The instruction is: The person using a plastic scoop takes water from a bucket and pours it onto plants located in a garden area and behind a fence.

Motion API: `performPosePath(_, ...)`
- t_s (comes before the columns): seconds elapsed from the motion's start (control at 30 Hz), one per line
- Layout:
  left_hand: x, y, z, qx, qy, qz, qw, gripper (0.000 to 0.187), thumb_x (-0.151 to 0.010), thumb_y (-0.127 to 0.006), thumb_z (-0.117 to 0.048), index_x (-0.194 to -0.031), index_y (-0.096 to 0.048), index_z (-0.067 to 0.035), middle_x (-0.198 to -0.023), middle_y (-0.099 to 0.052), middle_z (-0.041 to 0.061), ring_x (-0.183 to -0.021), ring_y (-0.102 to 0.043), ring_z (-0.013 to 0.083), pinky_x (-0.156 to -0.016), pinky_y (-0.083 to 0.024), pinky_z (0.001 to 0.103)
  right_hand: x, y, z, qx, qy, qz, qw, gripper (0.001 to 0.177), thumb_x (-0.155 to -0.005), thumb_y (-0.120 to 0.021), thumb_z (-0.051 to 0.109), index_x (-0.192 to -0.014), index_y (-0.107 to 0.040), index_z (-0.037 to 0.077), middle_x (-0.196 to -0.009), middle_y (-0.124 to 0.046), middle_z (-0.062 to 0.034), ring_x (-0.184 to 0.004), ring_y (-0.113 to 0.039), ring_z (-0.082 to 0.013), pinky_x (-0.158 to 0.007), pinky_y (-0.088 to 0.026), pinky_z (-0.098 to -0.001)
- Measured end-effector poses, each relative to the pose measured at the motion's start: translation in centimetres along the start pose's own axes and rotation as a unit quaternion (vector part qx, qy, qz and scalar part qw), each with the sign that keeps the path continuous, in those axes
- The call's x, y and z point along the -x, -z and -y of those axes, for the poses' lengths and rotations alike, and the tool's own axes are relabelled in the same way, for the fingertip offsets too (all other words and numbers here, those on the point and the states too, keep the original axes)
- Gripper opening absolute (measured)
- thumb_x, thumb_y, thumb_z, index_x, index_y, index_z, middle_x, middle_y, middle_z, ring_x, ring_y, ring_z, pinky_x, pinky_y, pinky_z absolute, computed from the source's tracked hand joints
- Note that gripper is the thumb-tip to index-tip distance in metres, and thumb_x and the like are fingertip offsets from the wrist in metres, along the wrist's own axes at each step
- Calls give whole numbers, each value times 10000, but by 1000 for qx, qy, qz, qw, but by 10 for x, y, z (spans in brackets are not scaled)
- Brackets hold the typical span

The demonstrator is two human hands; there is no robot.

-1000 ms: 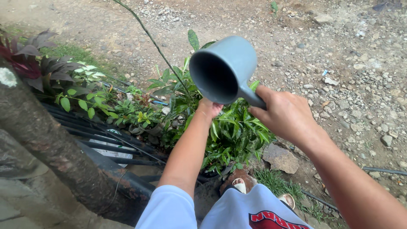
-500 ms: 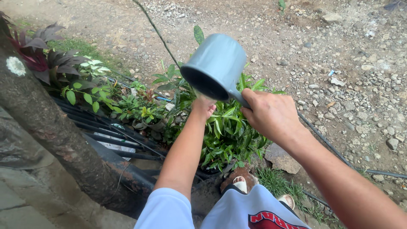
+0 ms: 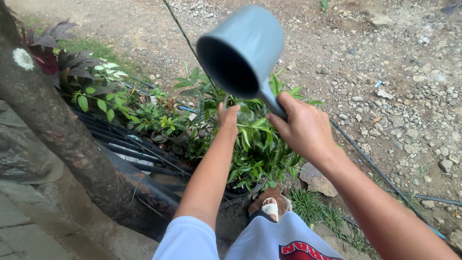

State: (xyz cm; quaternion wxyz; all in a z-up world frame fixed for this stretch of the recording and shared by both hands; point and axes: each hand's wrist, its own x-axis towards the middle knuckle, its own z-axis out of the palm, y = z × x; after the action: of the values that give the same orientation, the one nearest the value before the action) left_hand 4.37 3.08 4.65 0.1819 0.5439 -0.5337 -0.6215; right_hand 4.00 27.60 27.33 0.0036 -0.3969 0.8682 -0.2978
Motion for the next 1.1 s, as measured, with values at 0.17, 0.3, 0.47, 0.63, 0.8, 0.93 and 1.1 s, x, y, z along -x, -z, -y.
performPosePath(0.17, 36, -3, 3, -79, 91, -26, 992, 1029, -836, -724, -631, -1642, -138, -376, -1668, 229, 159, -1553, 202, 410, -1231, -57, 662, 22, -3, -28, -167, -145, 64, 973, 266, -886, -721, 362, -977, -617, 134, -704, -689, -68, -594, -646, -182, -566, -492, -380)
performPosePath(0.3, 42, -25, 42, -2, 68, -101, 993, 947, -820, -687, -566, -1631, -236, -377, -1708, 216, 133, -1573, 160, 411, -1220, -118, 648, 60, -8, -68, -339, -227, 88, 909, 314, -919, -713, 359, -866, -600, 71, -641, -588, -18, -518, -505, -113, -468, -389, -307)
performPosePath(0.47, 86, -47, 76, 21, 69, -169, 983, 855, -915, -479, -677, -1637, -165, -342, -1721, 157, 102, -1582, 26, 359, -1243, -174, 540, 131, -3, -109, -403, -282, 59, 869, 309, -937, -697, 337, -834, -572, 73, -620, -539, 9, -475, -476, -83, -436, -363, -267)
performPosePath(0.63, 158, -64, 108, 35, 59, -163, 984, 821, -944, -292, -735, -1640, -119, -334, -1724, 98, 77, -1584, -62, 330, -1241, -202, 520, 212, 12, -135, -453, -326, 30, 830, 271, -935, -689, 306, -849, -569, 79, -620, -538, 5, -456, -474, -92, -417, -358, -271)
performPosePath(0.8, 219, -76, 174, 32, 65, -121, 990, 859, -926, -289, -762, -1642, -94, -328, -1730, 100, 79, -1574, -92, 333, -1251, -202, 494, 299, 16, -152, -467, -345, 6, 815, 249, -932, -683, 301, -863, -581, 85, -668, -566, 0, -494, -492, -82, -437, -374, -256)
performPosePath(0.93, 243, -78, 231, -33, 55, -78, 995, 837, -909, -425, -678, -1621, -242, -278, -1706, 118, 164, -1580, -24, 361, -1250, -131, 524, 358, 8, -163, -465, -367, 3, 806, 290, -952, -673, 318, -861, -554, 70, -672, -560, -7, -492, -481, -95, -435, -360, -265)
performPosePath(1.1, 244, -87, 316, -35, 45, -13, 998, 756, -863, -543, -573, -1471, -525, -125, -1688, 125, 256, -1568, 51, 403, -1221, -149, 538, 427, -4, -171, -494, -374, -7, 785, 243, -948, -656, 315, -890, -598, 87, -674, -574, -2, -507, -487, -76, -438, -383, -249)
